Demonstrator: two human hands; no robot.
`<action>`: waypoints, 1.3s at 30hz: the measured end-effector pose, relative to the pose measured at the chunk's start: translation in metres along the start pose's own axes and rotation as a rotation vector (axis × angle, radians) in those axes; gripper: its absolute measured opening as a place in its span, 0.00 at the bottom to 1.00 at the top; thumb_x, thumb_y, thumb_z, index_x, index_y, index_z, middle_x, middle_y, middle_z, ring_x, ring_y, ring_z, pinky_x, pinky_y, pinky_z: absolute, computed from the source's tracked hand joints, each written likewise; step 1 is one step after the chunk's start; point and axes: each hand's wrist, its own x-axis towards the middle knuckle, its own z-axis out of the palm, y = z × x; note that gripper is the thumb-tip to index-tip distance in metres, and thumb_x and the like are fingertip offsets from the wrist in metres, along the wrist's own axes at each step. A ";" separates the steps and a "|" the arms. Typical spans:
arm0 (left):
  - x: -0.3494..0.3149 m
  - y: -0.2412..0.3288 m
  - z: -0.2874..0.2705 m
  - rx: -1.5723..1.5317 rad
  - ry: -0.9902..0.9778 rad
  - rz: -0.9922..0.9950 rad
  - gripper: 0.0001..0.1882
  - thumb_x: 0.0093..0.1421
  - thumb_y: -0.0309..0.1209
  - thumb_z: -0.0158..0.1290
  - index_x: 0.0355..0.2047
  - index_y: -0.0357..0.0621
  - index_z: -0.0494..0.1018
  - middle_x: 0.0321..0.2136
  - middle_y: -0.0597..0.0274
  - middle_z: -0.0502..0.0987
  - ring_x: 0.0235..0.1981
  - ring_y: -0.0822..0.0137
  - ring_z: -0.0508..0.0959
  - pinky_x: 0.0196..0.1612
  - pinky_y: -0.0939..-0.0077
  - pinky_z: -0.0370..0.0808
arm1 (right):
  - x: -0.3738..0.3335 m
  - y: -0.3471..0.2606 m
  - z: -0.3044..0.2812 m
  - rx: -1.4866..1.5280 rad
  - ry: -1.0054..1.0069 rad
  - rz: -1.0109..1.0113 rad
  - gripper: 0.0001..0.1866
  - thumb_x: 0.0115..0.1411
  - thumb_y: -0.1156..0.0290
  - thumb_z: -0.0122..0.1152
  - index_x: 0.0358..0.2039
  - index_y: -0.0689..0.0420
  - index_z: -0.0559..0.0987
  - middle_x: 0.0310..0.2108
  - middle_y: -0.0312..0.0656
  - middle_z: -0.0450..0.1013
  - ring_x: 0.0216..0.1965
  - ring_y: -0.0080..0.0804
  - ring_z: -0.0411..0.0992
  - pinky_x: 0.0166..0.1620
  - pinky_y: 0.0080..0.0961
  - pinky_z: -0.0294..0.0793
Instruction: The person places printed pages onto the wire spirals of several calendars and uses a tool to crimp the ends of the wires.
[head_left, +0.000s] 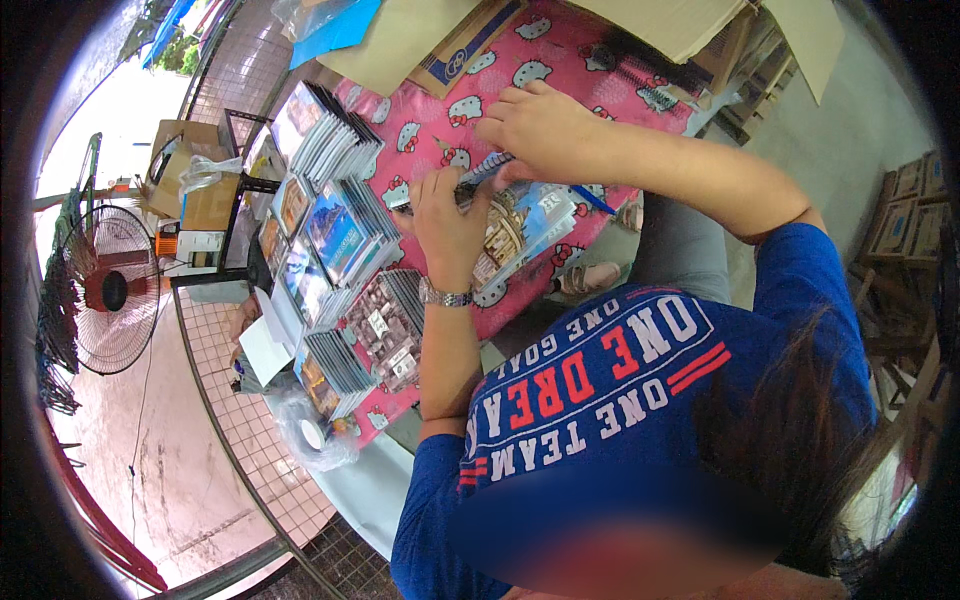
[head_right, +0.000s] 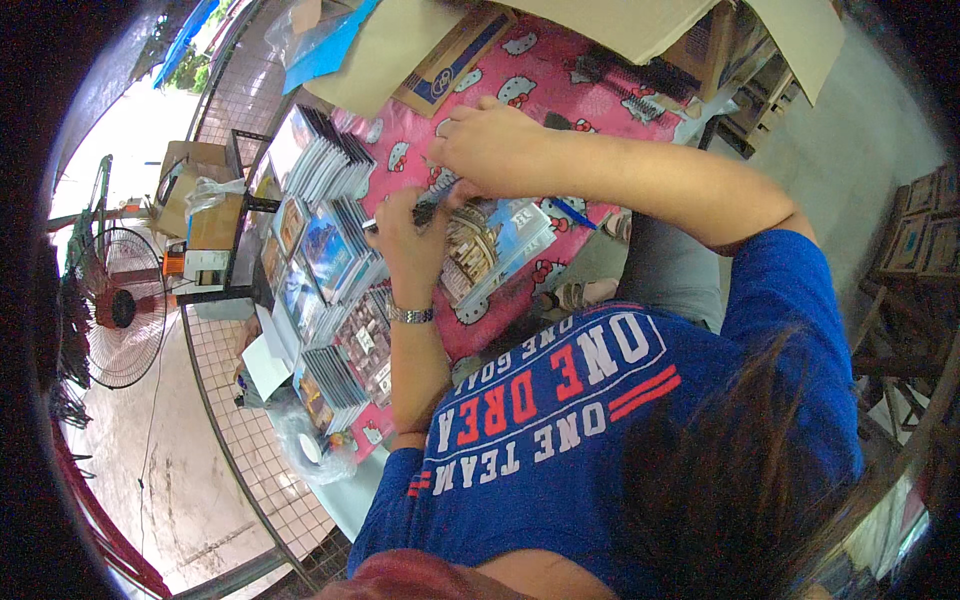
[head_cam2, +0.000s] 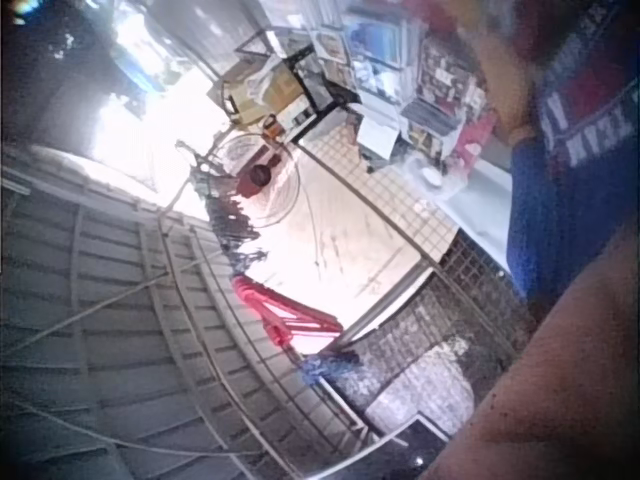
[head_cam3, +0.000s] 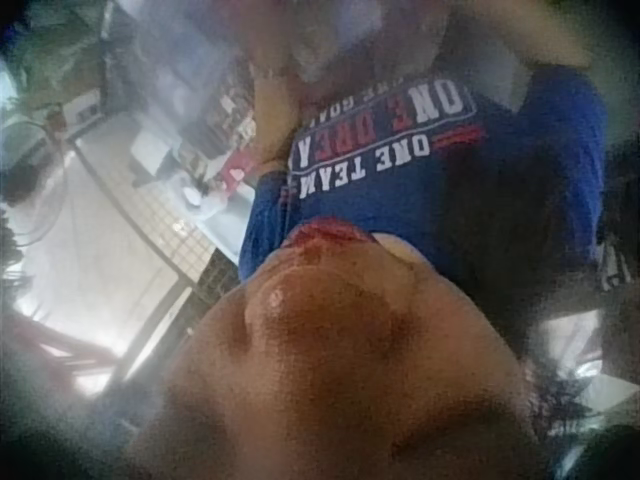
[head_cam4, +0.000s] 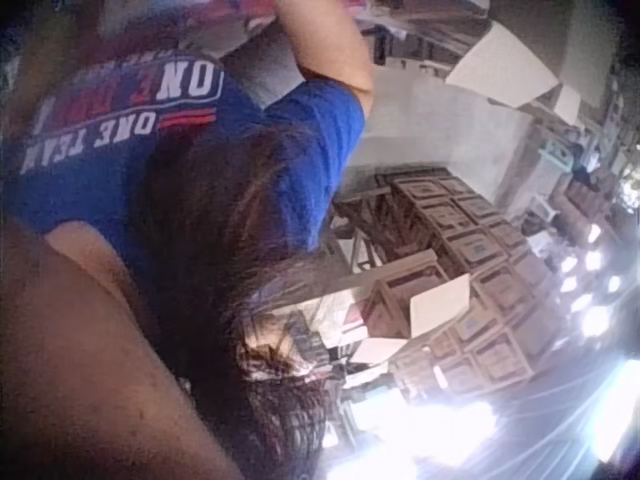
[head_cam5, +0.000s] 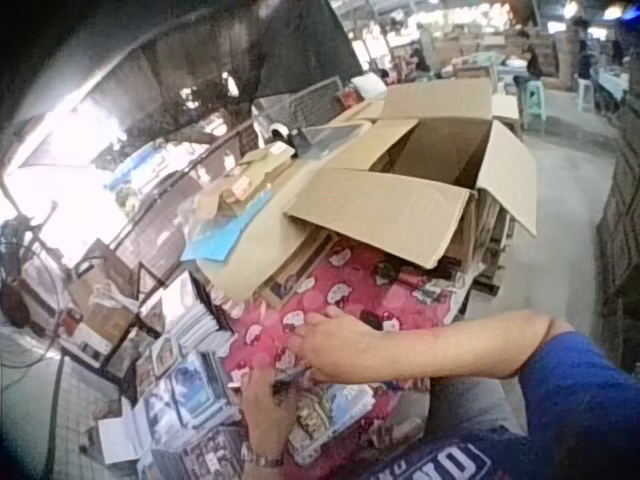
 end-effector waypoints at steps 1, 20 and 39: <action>-0.001 0.000 0.000 0.001 0.021 0.009 0.20 0.47 0.41 0.66 0.38 0.49 0.75 0.36 0.63 0.76 0.43 0.58 0.72 0.49 0.48 0.57 | 0.003 -0.002 0.000 0.036 -0.162 0.045 0.17 0.51 0.57 0.64 0.38 0.54 0.77 0.34 0.39 0.75 0.45 0.37 0.71 0.47 0.37 0.67; -0.006 -0.008 -0.005 0.004 -0.006 0.023 0.15 0.50 0.36 0.61 0.38 0.51 0.75 0.37 0.66 0.75 0.46 0.59 0.71 0.50 0.38 0.55 | -0.002 -0.012 0.016 0.087 -0.038 0.053 0.15 0.54 0.58 0.61 0.36 0.55 0.77 0.38 0.39 0.74 0.46 0.37 0.69 0.47 0.38 0.66; -0.008 -0.022 -0.013 -0.170 -0.014 0.072 0.17 0.44 0.38 0.67 0.33 0.49 0.76 0.36 0.63 0.75 0.46 0.57 0.70 0.50 0.54 0.61 | -0.056 0.123 0.184 0.109 -0.404 0.293 0.35 0.50 0.48 0.65 0.53 0.56 0.72 0.55 0.51 0.67 0.56 0.46 0.65 0.56 0.39 0.67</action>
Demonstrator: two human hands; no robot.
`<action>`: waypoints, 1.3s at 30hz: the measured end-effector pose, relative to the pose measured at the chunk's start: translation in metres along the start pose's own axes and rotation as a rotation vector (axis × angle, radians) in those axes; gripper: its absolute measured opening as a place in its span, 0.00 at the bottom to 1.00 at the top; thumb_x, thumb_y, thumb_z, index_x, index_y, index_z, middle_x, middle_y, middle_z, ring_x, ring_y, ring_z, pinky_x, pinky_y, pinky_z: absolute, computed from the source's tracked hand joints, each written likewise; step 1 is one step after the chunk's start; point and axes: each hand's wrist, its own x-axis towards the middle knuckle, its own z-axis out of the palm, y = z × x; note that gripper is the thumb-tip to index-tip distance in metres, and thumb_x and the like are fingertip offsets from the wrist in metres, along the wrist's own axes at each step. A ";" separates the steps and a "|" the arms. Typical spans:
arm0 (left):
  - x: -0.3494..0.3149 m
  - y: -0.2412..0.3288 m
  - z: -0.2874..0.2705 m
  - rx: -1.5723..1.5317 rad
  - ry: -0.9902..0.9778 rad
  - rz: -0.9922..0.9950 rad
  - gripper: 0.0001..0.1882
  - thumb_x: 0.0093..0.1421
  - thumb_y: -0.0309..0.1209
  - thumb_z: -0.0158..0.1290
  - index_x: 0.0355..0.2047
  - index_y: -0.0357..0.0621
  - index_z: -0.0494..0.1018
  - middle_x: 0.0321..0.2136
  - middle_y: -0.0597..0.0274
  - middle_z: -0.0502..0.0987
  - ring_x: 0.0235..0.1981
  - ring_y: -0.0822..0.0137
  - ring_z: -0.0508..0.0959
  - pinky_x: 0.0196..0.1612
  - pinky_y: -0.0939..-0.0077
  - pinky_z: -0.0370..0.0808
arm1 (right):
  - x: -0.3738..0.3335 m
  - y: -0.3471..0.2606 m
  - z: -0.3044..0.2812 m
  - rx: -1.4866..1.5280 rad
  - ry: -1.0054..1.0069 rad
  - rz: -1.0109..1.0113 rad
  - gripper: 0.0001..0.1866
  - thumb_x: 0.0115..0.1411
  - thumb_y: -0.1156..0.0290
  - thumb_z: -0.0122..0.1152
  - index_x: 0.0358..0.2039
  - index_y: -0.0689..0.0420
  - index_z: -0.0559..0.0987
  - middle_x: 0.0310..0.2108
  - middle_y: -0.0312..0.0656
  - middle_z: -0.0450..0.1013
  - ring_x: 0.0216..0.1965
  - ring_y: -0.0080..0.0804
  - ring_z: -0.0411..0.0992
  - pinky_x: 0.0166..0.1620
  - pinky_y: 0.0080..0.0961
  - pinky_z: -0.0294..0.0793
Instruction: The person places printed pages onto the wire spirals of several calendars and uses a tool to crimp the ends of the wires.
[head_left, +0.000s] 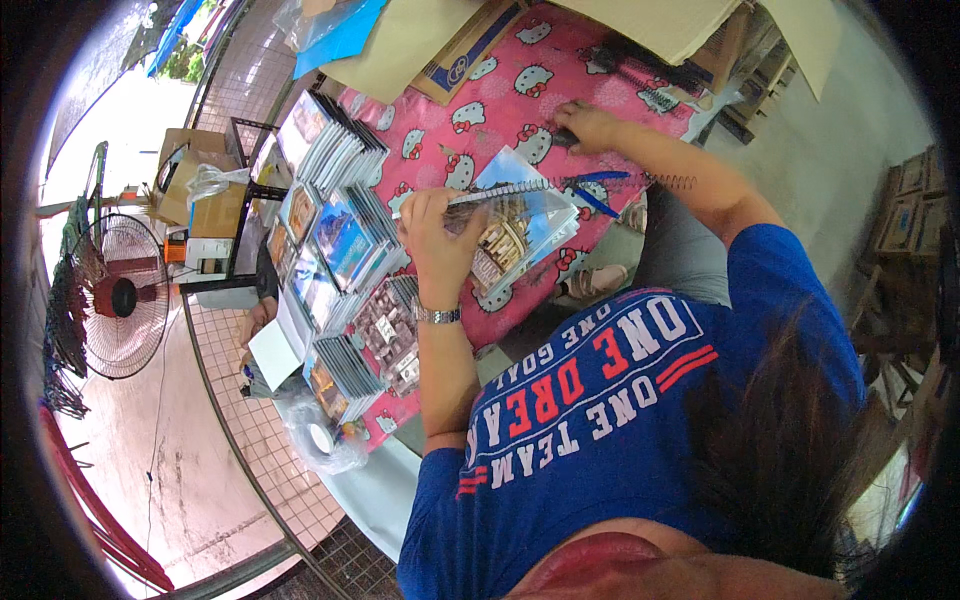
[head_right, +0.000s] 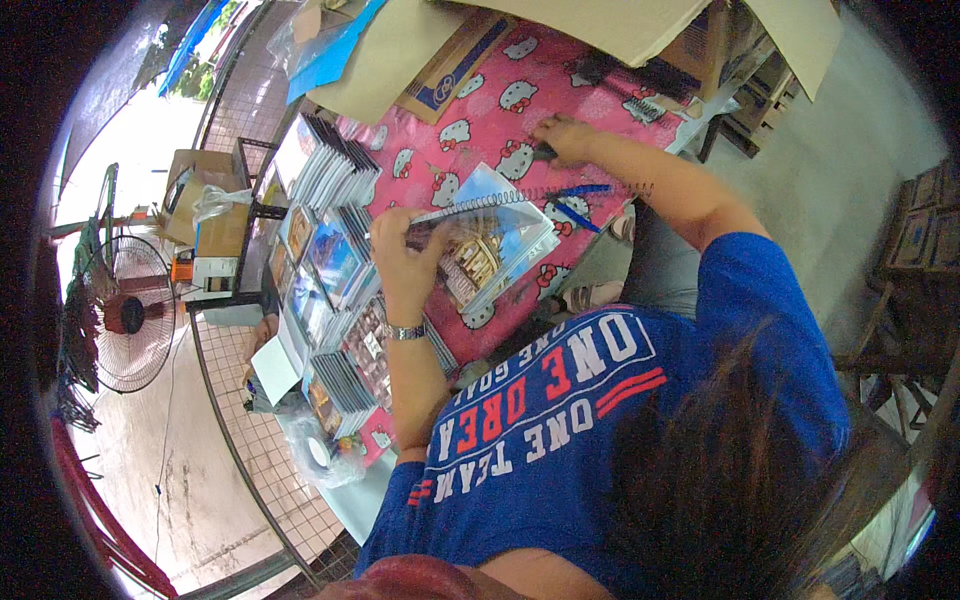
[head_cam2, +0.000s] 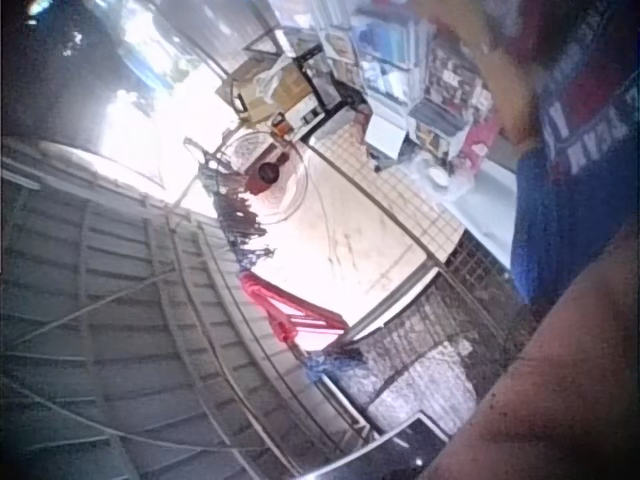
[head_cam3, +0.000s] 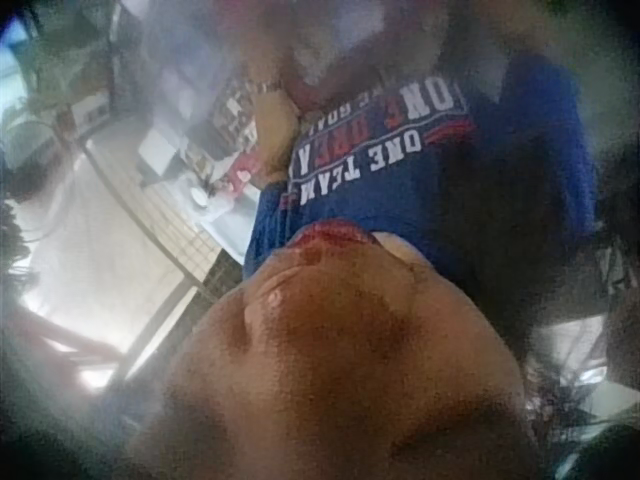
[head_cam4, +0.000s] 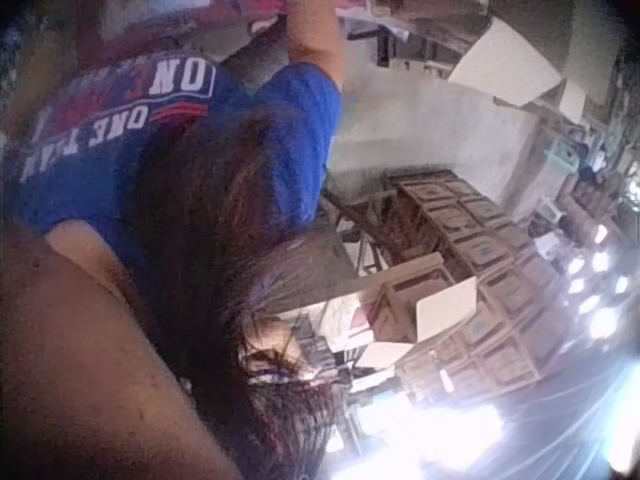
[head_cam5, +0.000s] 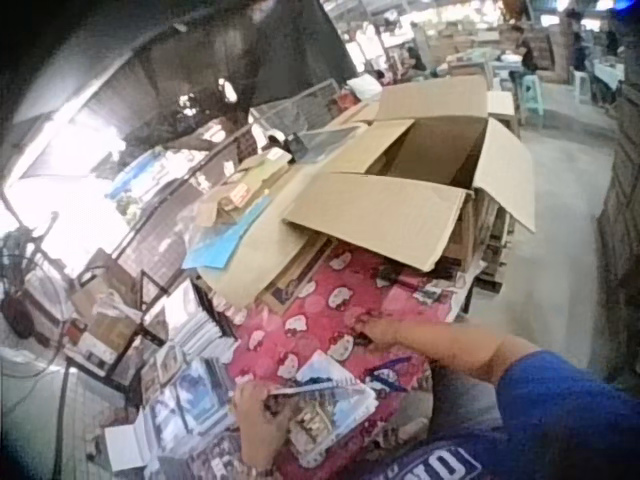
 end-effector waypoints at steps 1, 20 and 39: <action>0.002 0.001 0.001 -0.028 0.006 0.019 0.17 0.43 0.38 0.67 0.33 0.48 0.76 0.35 0.62 0.75 0.45 0.57 0.70 0.50 0.57 0.62 | -0.001 -0.003 -0.011 0.037 -0.042 0.029 0.33 0.51 0.50 0.65 0.53 0.56 0.72 0.54 0.50 0.67 0.56 0.43 0.65 0.56 0.38 0.67; -0.003 -0.006 -0.003 0.019 -0.015 0.013 0.18 0.42 0.35 0.66 0.33 0.45 0.75 0.33 0.62 0.73 0.40 0.57 0.70 0.45 0.63 0.63 | -0.021 -0.110 -0.155 1.673 -0.520 -0.634 0.29 0.60 0.51 0.59 0.54 0.57 0.70 0.50 0.38 0.70 0.52 0.27 0.65 0.56 0.27 0.61; -0.009 -0.033 -0.018 -0.172 0.023 -0.112 0.16 0.45 0.25 0.66 0.33 0.39 0.72 0.30 0.60 0.67 0.30 0.64 0.69 0.31 0.75 0.67 | 0.012 -0.120 -0.167 1.537 -0.532 -0.507 0.25 0.59 0.47 0.59 0.50 0.50 0.73 0.43 0.30 0.70 0.48 0.20 0.68 0.47 0.26 0.71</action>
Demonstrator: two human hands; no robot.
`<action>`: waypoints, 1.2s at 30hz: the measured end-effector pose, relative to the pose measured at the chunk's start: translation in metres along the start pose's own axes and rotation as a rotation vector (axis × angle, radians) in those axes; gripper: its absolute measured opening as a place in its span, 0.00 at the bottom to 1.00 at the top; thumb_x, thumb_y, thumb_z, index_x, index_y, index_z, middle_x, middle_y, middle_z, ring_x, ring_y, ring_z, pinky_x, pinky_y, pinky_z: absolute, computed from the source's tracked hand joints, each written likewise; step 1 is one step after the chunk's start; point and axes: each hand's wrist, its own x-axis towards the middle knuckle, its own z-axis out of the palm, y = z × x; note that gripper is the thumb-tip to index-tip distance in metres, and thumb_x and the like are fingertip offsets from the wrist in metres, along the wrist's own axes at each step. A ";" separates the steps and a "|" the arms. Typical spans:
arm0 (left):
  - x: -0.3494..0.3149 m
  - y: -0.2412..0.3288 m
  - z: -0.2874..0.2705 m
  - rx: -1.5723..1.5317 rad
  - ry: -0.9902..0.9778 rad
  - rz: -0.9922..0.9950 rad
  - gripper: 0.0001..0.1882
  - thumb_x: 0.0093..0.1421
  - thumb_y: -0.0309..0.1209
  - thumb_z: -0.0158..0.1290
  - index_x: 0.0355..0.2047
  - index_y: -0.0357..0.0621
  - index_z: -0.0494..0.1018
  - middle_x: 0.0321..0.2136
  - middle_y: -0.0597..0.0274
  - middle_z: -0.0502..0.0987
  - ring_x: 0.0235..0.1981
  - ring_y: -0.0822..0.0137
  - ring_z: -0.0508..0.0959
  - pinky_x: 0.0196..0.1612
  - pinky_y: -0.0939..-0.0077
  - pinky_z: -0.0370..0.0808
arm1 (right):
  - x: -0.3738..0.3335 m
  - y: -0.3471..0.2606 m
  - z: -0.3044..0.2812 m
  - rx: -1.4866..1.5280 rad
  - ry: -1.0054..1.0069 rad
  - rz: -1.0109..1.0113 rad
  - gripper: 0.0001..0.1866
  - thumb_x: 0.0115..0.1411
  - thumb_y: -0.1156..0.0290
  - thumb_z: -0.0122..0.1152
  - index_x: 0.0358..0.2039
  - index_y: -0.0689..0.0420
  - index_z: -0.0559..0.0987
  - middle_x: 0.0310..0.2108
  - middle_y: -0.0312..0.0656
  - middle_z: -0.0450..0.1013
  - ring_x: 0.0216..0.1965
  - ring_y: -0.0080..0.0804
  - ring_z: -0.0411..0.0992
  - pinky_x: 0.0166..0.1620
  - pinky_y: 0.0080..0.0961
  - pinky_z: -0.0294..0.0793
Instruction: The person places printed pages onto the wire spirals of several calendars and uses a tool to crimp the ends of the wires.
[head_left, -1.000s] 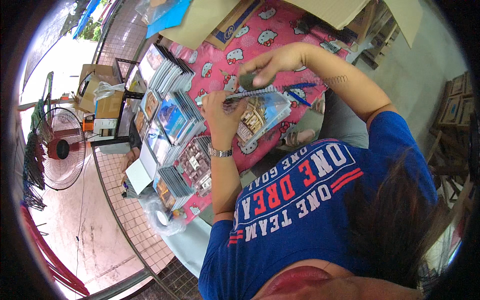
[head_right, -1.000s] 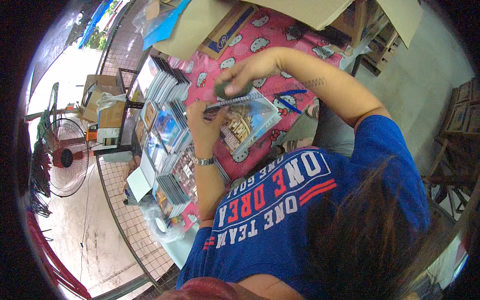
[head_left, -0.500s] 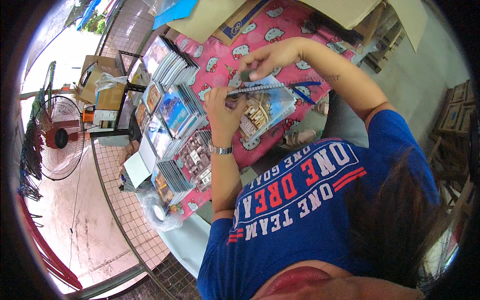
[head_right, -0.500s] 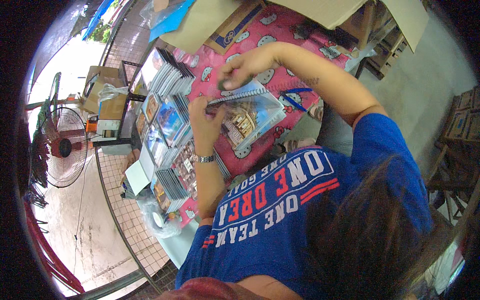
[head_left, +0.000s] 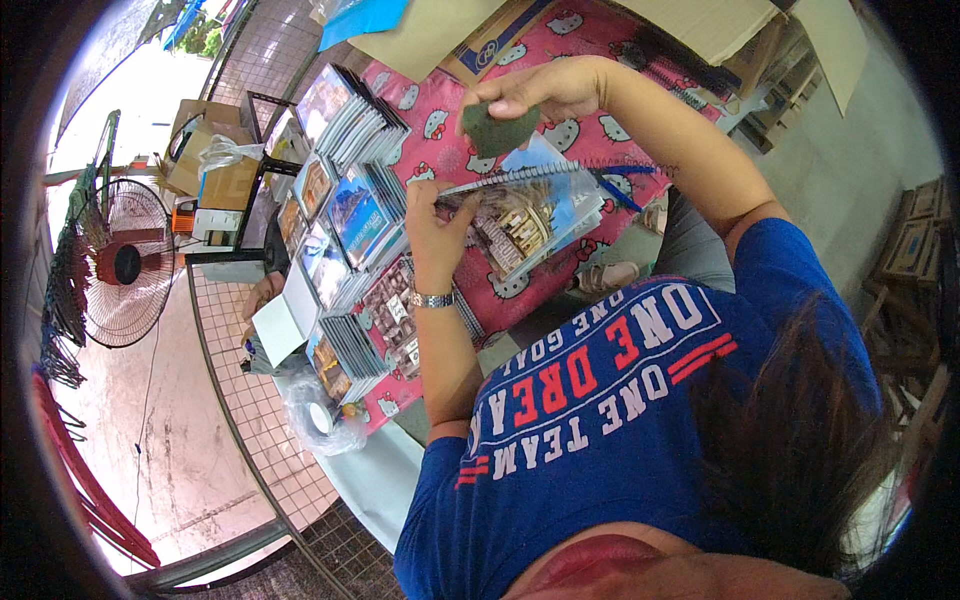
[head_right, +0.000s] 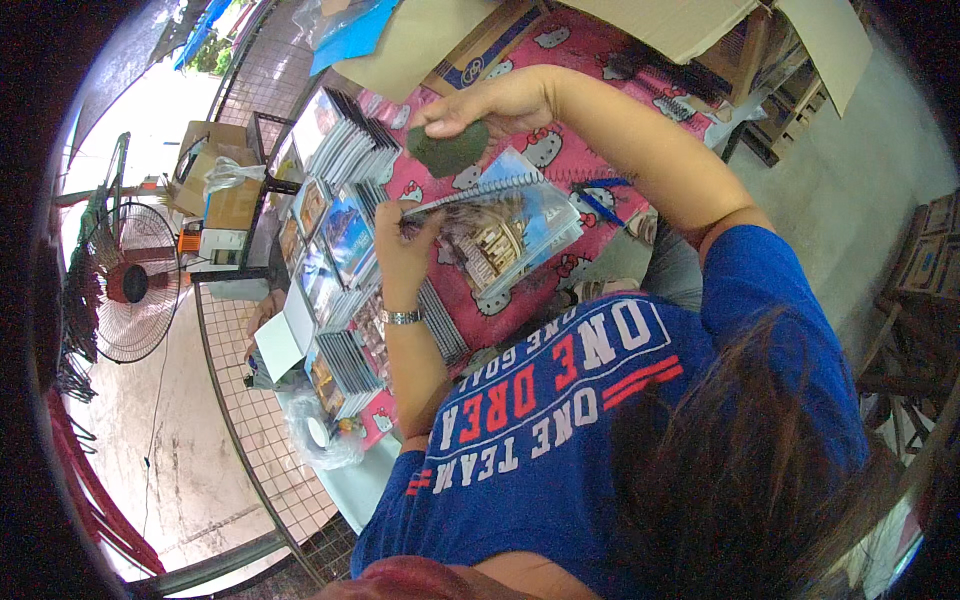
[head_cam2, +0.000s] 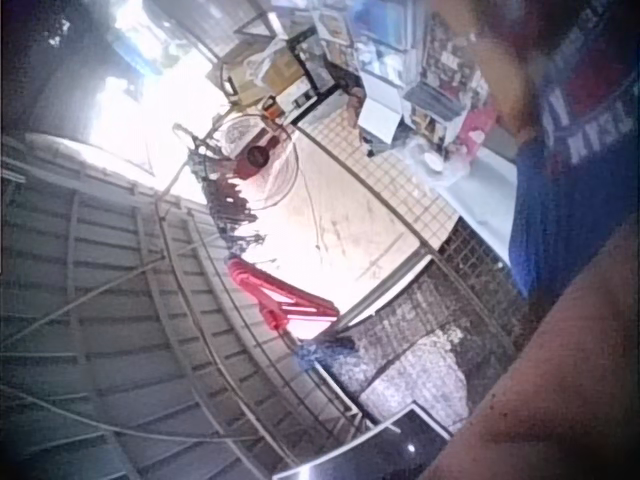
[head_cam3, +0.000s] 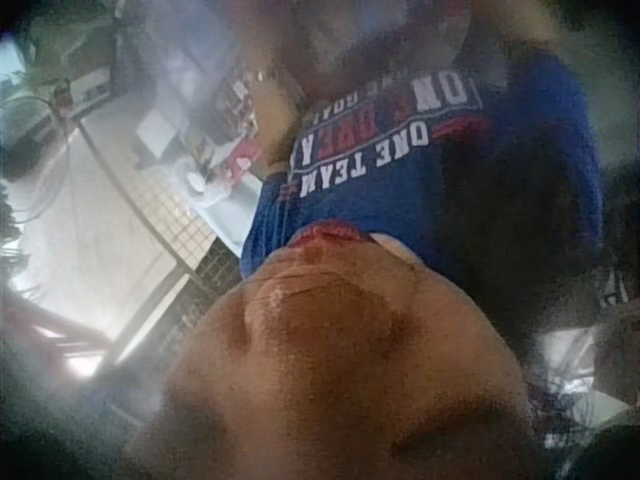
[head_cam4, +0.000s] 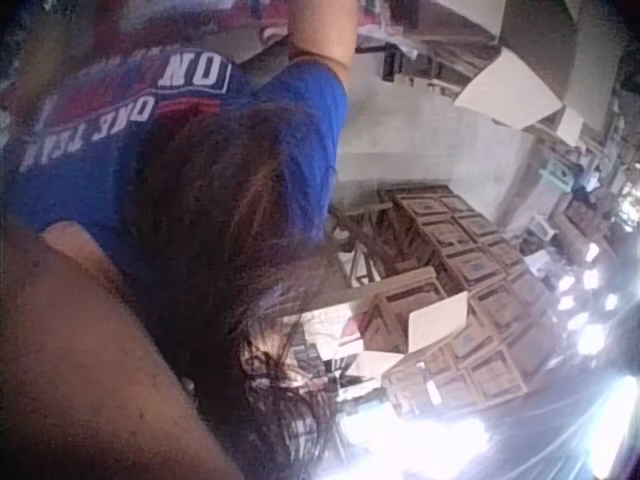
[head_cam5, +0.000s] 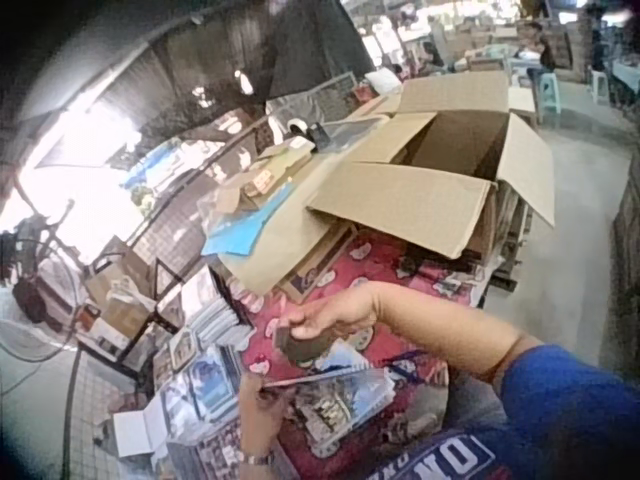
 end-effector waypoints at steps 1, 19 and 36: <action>0.000 0.000 -0.001 0.001 -0.005 -0.018 0.16 0.45 0.26 0.67 0.32 0.39 0.72 0.30 0.61 0.67 0.29 0.65 0.69 0.31 0.75 0.67 | 0.002 0.007 -0.004 -0.211 0.064 0.044 0.27 0.58 0.46 0.59 0.51 0.51 0.73 0.46 0.34 0.71 0.49 0.26 0.70 0.50 0.30 0.71; 0.005 0.017 0.016 0.014 -0.066 -0.011 0.16 0.48 0.24 0.64 0.37 0.38 0.71 0.33 0.55 0.70 0.36 0.57 0.72 0.40 0.69 0.70 | -0.005 -0.010 0.054 -1.293 0.215 0.350 0.25 0.61 0.47 0.53 0.32 0.61 0.80 0.28 0.49 0.77 0.38 0.43 0.76 0.43 0.39 0.73; 0.001 0.019 0.016 0.012 -0.012 0.058 0.15 0.49 0.22 0.62 0.37 0.37 0.71 0.32 0.55 0.69 0.31 0.58 0.72 0.35 0.69 0.70 | -0.002 -0.007 0.070 -1.584 0.301 0.168 0.12 0.57 0.60 0.58 0.32 0.56 0.78 0.29 0.45 0.76 0.33 0.42 0.76 0.38 0.41 0.72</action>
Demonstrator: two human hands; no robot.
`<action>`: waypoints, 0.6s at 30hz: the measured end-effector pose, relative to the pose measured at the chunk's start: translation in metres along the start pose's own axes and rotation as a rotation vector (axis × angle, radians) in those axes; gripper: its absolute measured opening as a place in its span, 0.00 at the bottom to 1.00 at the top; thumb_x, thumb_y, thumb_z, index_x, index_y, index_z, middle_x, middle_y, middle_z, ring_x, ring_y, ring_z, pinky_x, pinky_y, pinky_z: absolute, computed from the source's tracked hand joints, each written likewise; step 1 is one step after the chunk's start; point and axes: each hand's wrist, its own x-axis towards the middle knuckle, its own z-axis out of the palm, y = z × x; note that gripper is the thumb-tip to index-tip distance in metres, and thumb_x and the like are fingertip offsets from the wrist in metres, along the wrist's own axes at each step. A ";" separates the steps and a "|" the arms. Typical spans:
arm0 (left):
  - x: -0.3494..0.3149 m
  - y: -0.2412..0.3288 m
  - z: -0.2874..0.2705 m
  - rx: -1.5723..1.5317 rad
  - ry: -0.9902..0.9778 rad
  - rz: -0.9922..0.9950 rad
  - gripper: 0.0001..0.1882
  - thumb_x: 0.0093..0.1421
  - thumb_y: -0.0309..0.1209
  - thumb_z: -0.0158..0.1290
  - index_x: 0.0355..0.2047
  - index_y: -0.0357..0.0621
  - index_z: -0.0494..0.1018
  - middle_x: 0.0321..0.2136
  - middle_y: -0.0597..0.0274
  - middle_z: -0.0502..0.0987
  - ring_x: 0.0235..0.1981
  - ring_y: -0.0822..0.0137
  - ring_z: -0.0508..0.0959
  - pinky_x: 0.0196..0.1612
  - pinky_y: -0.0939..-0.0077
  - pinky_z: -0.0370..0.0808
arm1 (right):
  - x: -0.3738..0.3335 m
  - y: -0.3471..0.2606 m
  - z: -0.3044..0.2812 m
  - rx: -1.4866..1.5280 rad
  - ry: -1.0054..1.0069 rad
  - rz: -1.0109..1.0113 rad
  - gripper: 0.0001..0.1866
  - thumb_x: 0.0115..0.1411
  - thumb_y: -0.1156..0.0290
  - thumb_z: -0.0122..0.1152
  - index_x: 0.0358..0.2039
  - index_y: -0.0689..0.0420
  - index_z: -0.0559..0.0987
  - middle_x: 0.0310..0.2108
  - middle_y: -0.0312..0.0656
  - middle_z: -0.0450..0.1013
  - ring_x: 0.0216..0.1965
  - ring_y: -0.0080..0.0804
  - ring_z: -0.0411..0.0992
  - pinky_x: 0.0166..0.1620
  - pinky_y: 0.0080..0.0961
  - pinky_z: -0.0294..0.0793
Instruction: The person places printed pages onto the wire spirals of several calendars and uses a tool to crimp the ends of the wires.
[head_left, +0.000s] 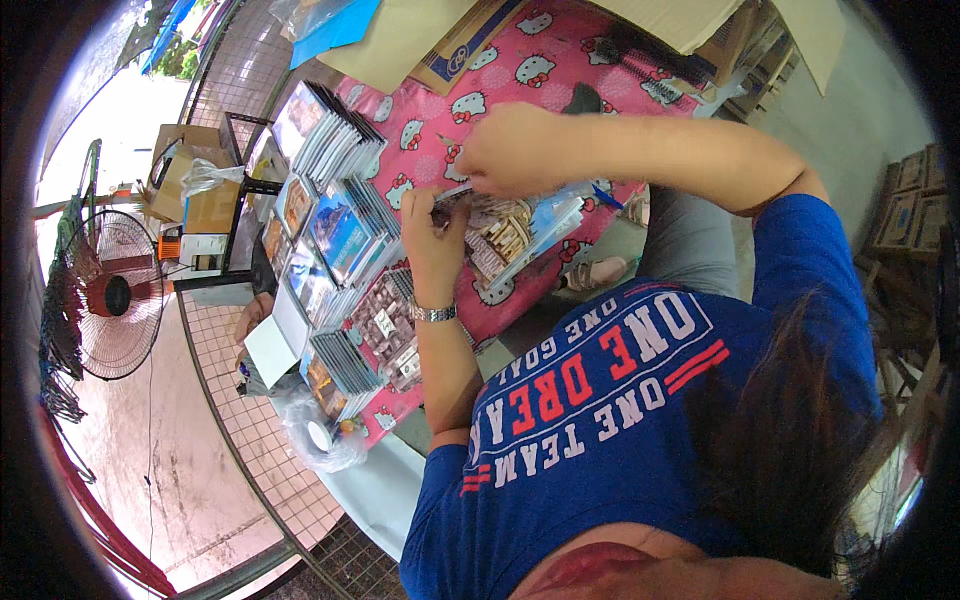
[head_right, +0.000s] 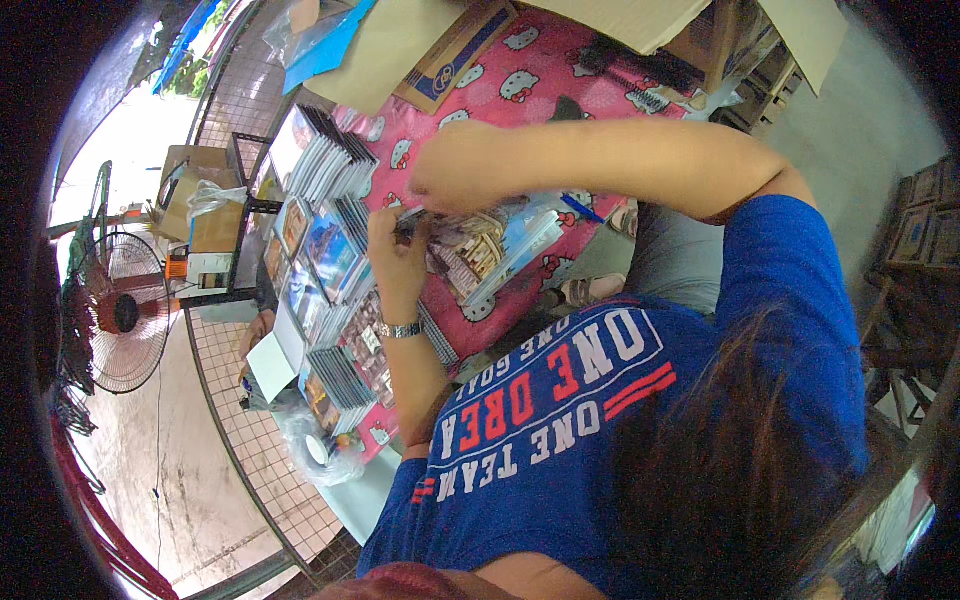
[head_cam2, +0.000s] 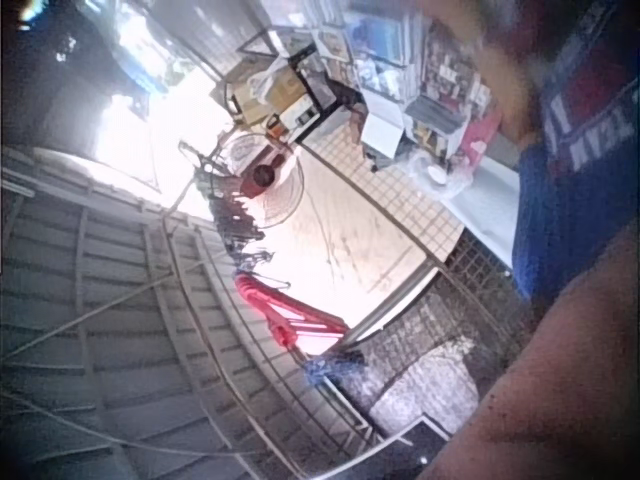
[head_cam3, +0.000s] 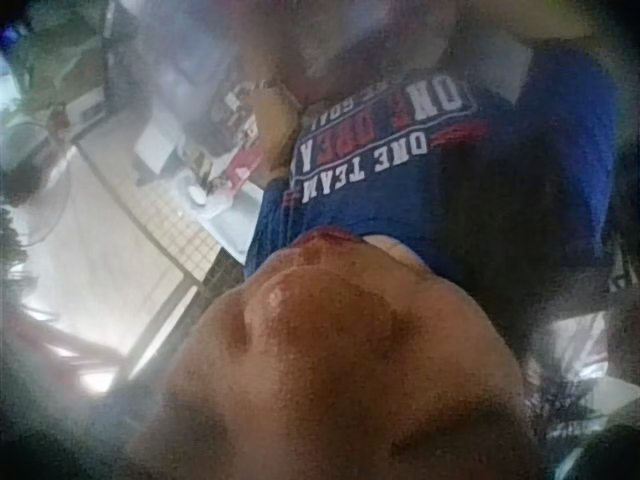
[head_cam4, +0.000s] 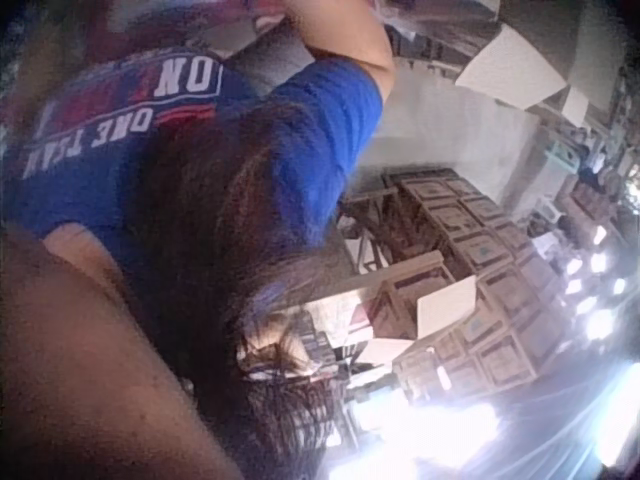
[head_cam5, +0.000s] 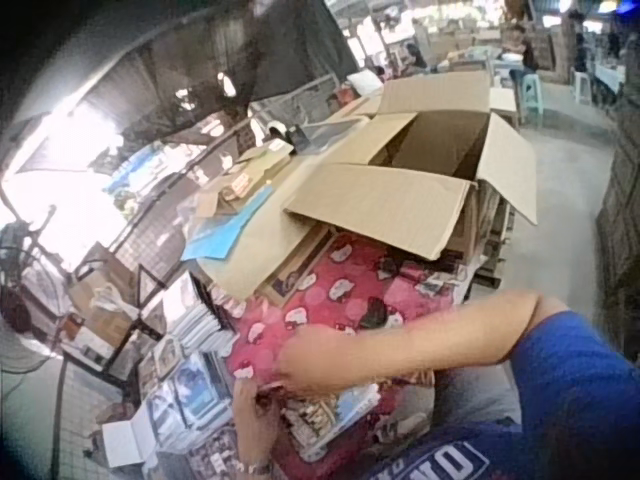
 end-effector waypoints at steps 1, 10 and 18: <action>0.000 0.002 -0.001 0.004 -0.010 0.007 0.15 0.49 0.22 0.62 0.37 0.37 0.71 0.32 0.55 0.69 0.31 0.58 0.72 0.34 0.69 0.71 | 0.002 0.012 0.001 0.133 -0.022 -0.056 0.12 0.56 0.60 0.59 0.32 0.56 0.78 0.28 0.46 0.76 0.33 0.43 0.76 0.37 0.41 0.73; 0.007 0.003 0.006 0.012 0.033 0.018 0.14 0.47 0.21 0.62 0.34 0.38 0.71 0.31 0.54 0.70 0.32 0.56 0.72 0.35 0.69 0.71 | -0.003 0.004 0.012 -0.012 0.038 0.000 0.15 0.54 0.58 0.61 0.32 0.58 0.79 0.29 0.46 0.77 0.35 0.46 0.76 0.39 0.39 0.72; -0.008 -0.003 -0.002 -0.015 0.027 -0.013 0.15 0.46 0.24 0.65 0.34 0.39 0.72 0.32 0.57 0.70 0.36 0.58 0.71 0.39 0.69 0.70 | 0.003 0.070 0.007 1.095 -0.387 0.110 0.19 0.62 0.56 0.54 0.36 0.60 0.79 0.35 0.47 0.78 0.41 0.44 0.76 0.46 0.38 0.72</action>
